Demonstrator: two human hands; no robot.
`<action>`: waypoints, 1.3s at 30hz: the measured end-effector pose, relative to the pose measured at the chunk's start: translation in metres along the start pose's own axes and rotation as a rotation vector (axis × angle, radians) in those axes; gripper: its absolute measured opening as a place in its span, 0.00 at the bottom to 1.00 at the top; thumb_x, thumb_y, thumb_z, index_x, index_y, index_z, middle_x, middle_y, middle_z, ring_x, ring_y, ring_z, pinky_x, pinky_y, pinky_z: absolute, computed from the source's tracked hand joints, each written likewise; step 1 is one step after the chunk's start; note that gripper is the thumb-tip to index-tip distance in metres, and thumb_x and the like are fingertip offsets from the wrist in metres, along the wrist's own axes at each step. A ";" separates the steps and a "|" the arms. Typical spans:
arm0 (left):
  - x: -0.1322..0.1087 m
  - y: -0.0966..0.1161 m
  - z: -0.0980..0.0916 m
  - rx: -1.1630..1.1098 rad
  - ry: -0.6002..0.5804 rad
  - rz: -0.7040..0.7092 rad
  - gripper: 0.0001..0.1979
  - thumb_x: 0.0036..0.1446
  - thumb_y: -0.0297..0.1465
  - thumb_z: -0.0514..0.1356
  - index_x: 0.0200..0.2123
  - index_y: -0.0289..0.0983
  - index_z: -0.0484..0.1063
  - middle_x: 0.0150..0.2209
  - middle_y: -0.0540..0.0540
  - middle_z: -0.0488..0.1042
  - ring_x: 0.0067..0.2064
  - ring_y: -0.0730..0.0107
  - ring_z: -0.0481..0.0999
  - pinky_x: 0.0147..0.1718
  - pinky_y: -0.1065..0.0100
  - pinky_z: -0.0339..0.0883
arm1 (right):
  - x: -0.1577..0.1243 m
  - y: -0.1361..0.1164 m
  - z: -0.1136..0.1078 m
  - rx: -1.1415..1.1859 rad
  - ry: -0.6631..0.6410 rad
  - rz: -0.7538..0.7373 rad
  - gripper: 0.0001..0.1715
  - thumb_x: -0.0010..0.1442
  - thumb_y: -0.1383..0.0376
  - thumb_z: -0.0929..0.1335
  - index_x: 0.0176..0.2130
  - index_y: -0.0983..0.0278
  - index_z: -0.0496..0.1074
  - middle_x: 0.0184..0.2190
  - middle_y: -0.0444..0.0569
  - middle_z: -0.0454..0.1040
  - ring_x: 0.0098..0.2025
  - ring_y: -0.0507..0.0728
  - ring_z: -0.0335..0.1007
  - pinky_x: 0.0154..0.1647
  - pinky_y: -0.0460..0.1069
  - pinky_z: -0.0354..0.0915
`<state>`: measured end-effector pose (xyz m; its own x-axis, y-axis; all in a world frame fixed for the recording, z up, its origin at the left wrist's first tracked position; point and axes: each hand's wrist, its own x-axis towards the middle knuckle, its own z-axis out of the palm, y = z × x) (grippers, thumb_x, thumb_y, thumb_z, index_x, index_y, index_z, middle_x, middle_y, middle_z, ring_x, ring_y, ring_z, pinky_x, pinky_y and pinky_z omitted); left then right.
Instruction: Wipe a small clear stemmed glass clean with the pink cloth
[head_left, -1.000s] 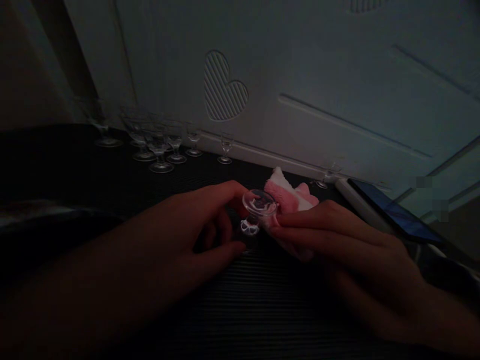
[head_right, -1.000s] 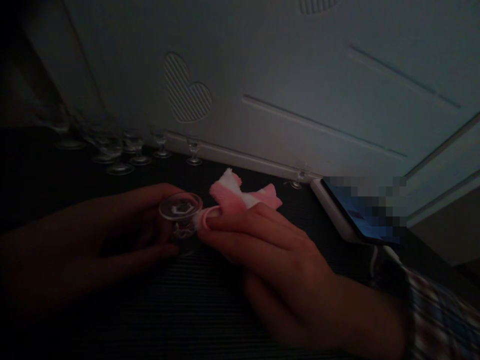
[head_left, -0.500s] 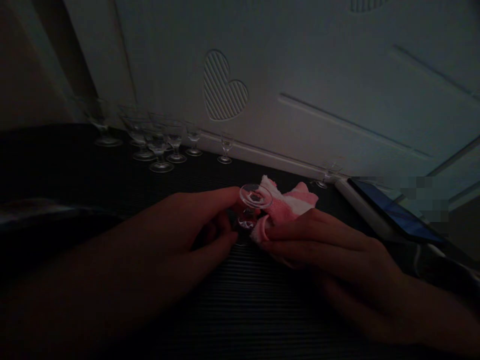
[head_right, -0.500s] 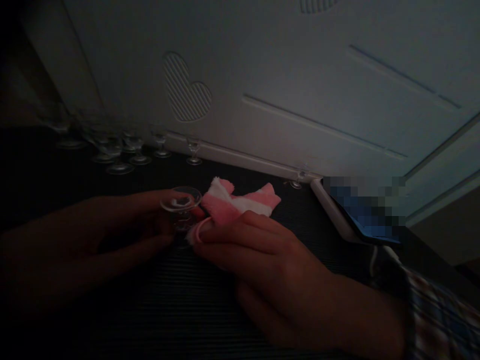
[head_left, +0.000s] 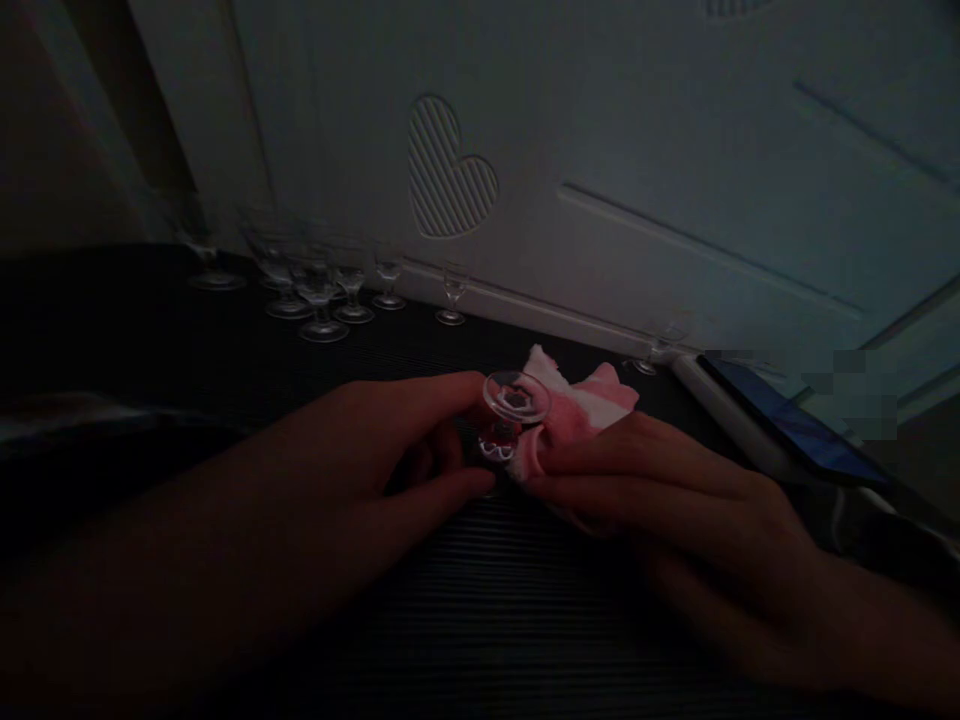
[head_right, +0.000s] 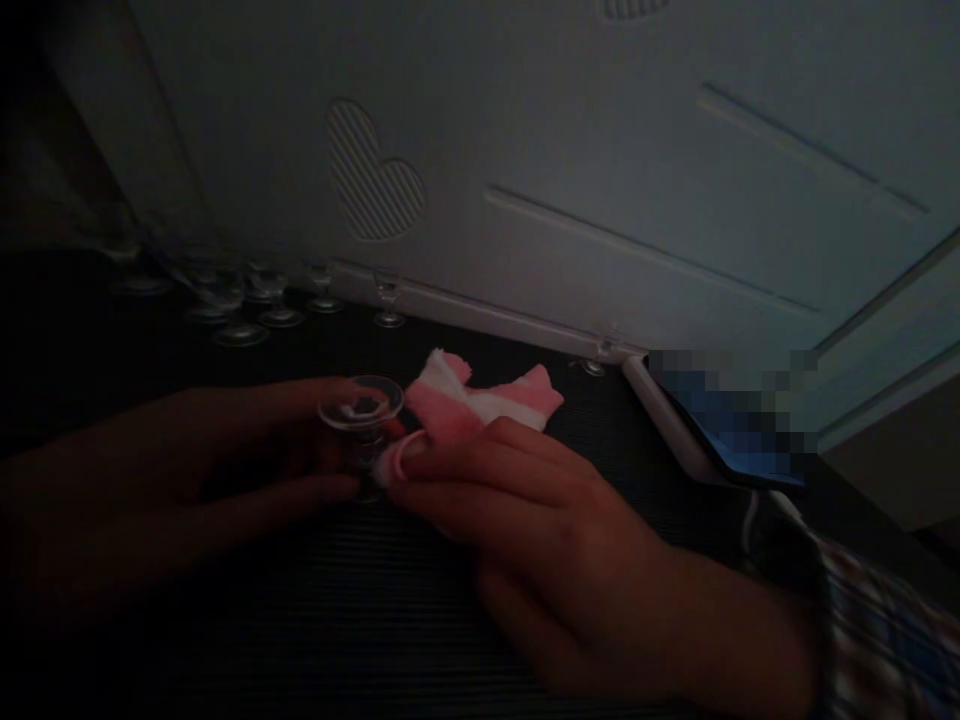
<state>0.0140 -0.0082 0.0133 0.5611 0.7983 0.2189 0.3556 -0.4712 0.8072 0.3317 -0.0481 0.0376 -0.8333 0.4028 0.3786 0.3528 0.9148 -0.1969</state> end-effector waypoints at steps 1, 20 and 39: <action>0.000 0.000 0.000 0.011 0.005 -0.027 0.13 0.80 0.43 0.63 0.50 0.45 0.87 0.47 0.55 0.93 0.45 0.61 0.90 0.43 0.63 0.79 | 0.000 0.000 -0.001 -0.013 -0.009 0.002 0.34 0.85 0.74 0.70 0.83 0.62 0.78 0.81 0.60 0.88 0.84 0.62 0.86 0.88 0.55 0.79; -0.008 -0.026 0.004 0.005 0.143 0.003 0.16 0.66 0.54 0.82 0.41 0.54 0.87 0.32 0.58 0.84 0.30 0.66 0.78 0.31 0.66 0.74 | -0.003 0.002 0.001 -0.005 0.011 0.011 0.40 0.81 0.77 0.72 0.85 0.63 0.75 0.84 0.61 0.85 0.87 0.62 0.83 0.89 0.55 0.77; -0.001 -0.012 0.010 -0.039 0.125 0.046 0.04 0.68 0.36 0.71 0.44 0.52 0.86 0.33 0.58 0.85 0.30 0.68 0.76 0.30 0.66 0.71 | 0.000 0.001 0.002 0.023 -0.009 0.019 0.38 0.84 0.77 0.70 0.85 0.64 0.75 0.83 0.62 0.86 0.86 0.61 0.84 0.87 0.54 0.80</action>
<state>0.0162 -0.0074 -0.0015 0.4782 0.8176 0.3206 0.3005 -0.4954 0.8151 0.3315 -0.0474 0.0353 -0.8302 0.4201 0.3665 0.3592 0.9058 -0.2246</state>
